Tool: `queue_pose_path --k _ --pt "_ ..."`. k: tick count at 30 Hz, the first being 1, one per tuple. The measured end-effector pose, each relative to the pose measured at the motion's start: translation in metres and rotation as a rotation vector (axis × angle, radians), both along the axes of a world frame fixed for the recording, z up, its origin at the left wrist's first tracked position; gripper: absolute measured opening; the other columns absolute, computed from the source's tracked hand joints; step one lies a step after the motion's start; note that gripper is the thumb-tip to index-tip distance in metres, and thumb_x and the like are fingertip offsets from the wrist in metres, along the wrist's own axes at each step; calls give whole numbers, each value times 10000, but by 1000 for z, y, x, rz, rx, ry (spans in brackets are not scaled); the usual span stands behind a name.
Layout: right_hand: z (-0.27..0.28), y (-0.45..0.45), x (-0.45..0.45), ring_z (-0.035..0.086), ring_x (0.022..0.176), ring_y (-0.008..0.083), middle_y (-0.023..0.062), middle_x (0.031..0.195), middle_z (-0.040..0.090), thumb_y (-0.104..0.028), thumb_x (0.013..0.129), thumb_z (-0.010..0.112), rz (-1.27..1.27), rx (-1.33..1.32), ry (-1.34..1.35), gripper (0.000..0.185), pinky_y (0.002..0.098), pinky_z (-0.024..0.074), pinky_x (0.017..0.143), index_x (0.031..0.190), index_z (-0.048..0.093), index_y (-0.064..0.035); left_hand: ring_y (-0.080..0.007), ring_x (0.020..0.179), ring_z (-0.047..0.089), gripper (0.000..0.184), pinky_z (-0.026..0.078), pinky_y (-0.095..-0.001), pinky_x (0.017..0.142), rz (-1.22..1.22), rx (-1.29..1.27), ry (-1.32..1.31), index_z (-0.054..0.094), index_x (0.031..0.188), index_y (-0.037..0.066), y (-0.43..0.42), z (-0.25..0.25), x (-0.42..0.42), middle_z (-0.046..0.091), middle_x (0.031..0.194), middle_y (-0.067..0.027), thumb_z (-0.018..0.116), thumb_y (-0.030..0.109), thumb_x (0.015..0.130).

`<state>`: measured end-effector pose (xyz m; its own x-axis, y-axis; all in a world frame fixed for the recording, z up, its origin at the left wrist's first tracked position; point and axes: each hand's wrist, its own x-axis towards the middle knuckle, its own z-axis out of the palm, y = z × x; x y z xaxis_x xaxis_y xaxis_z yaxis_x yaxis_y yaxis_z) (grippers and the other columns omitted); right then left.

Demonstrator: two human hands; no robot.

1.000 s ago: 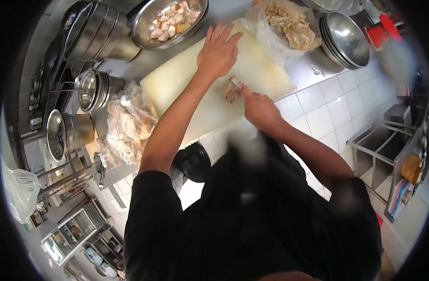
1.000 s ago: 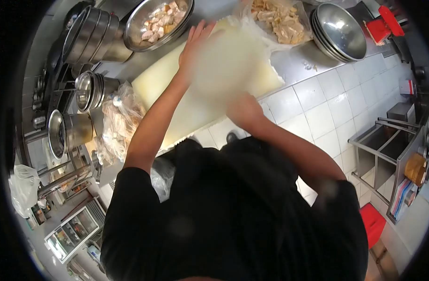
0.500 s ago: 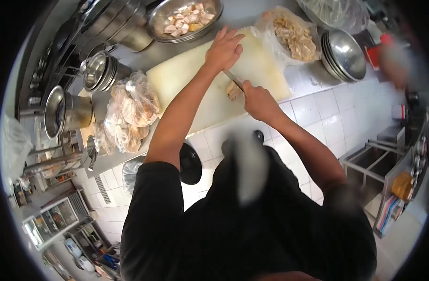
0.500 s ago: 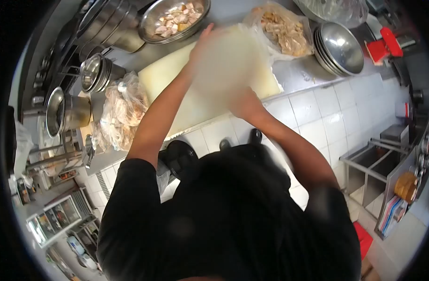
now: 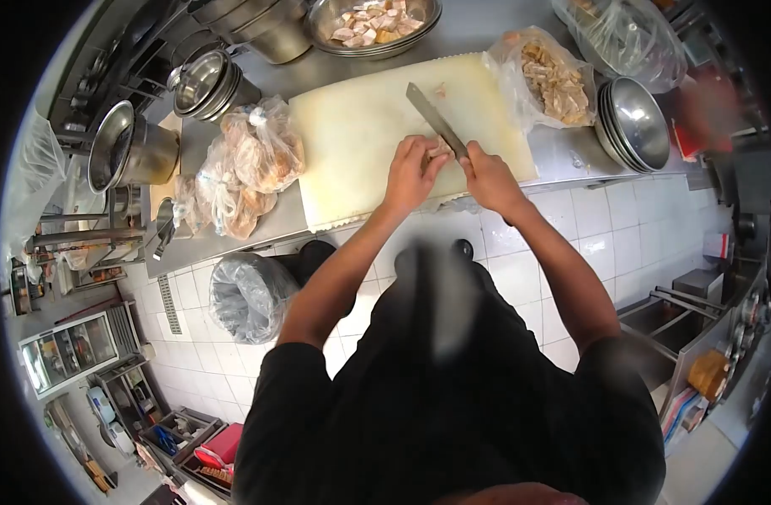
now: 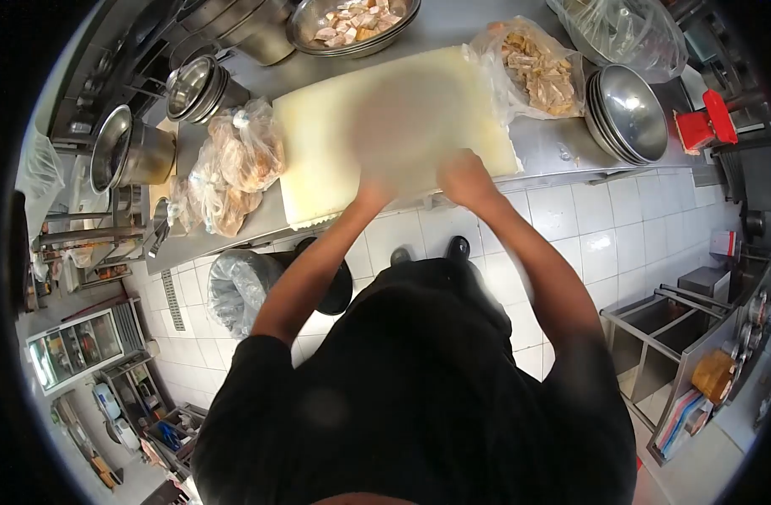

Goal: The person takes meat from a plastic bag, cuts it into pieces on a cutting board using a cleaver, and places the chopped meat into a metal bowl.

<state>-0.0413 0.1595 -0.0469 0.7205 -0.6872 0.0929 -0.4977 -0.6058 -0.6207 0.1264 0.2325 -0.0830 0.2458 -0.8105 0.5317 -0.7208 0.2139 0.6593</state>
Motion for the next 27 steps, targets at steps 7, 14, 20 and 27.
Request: queue_pose_path --k 7,14,20,27 --pt "16 -38 -14 498 488 157 47 608 498 -251 970 502 22 674 32 245 313 367 414 1012 468 -13 -324 899 587 259 494 -386 766 2 -63 79 589 922 5 1 -6 -2 584 984 -146 754 119 757" --pt "10 -19 -11 553 517 294 131 617 547 -199 963 494 -32 214 5 200 409 412 479 1036 463 -16 -320 894 590 269 505 -373 734 12 -80 136 598 925 15 3 -6 -2 581 981 -145 764 131 749" --pt "49 15 12 596 650 413 213 671 584 -142 955 485 -161 37 -114 166 454 445 581 1065 458 -21 -293 881 597 269 509 -364 716 141 -51 235 624 933 18 19 0 -7 586 982 -127 766 158 753" --pt "127 11 39 564 524 266 148 667 581 -136 958 492 -240 -258 -691 153 361 435 501 1042 506 -8 -256 827 601 227 504 -344 691 324 79 326 634 956 15 56 15 17 596 959 -127 732 132 788"
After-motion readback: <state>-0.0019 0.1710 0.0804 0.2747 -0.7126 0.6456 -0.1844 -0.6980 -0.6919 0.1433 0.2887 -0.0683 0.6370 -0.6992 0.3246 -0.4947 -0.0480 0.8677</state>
